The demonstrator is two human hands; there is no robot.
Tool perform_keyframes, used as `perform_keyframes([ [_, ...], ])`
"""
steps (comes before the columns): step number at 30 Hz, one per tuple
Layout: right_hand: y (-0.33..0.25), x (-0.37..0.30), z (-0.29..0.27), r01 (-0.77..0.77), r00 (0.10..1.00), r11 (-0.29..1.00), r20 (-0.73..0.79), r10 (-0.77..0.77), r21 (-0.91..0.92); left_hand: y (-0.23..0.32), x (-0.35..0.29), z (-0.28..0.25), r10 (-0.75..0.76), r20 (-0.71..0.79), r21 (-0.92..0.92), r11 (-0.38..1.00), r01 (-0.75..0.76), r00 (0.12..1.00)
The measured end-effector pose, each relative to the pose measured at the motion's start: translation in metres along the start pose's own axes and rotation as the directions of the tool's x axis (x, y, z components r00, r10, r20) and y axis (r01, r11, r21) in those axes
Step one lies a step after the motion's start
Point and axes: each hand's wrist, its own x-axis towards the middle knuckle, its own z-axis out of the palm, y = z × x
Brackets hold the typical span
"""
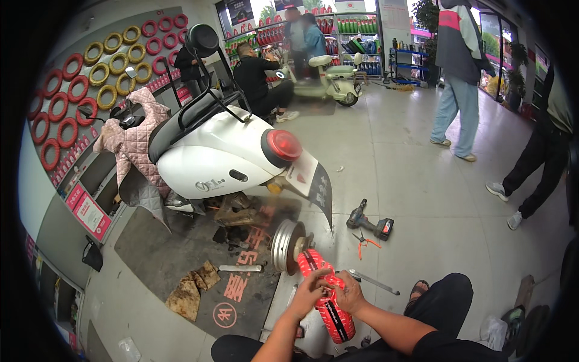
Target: The person removes red protective wrapping from a new scooter tire, then fits the tire onto a metal rim. They use a tire lever to pry the tire bead over the rim edge and secure it in place.
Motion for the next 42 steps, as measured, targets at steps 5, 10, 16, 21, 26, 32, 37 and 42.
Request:
perform_keyframes([
  [5,0.036,-0.004,0.014,-0.423,0.901,0.905,-0.128,0.414,-0.052,-0.054,-0.033,0.048,0.613,-0.21,0.893,0.437,-0.105,0.762],
  [10,0.066,0.014,-0.005,-0.561,0.69,0.38,0.162,0.706,0.735,-0.074,-0.047,0.063,0.212,-0.467,0.33,0.943,-0.054,0.858],
  [16,0.056,0.01,-0.015,-0.524,0.844,0.847,0.19,0.502,0.093,-0.061,-0.025,0.017,0.003,-0.495,0.014,1.0,0.004,0.869],
  [21,0.036,-0.017,0.004,-0.437,0.839,0.892,0.307,0.45,-0.112,-0.051,-0.012,-0.019,-0.336,-0.364,-0.299,0.925,0.233,0.869],
  [26,0.09,-0.041,0.033,-0.491,0.705,0.838,0.457,0.542,-0.237,-0.081,-0.008,-0.026,-0.382,-0.367,-0.417,0.883,0.217,0.848],
  [32,0.16,-0.083,0.066,-0.858,0.384,-0.036,0.686,0.617,0.513,-0.175,-0.027,-0.038,-0.106,-0.209,0.205,0.967,0.15,0.972],
  [37,0.139,-0.081,0.064,-0.8,0.368,-0.195,0.72,0.588,0.568,-0.135,-0.024,-0.055,-0.247,0.142,0.374,0.91,0.179,0.959],
  [42,0.131,-0.074,0.058,-0.767,0.377,-0.24,0.72,0.582,0.595,-0.099,-0.019,-0.04,-0.308,0.248,0.377,0.904,0.202,0.918],
])
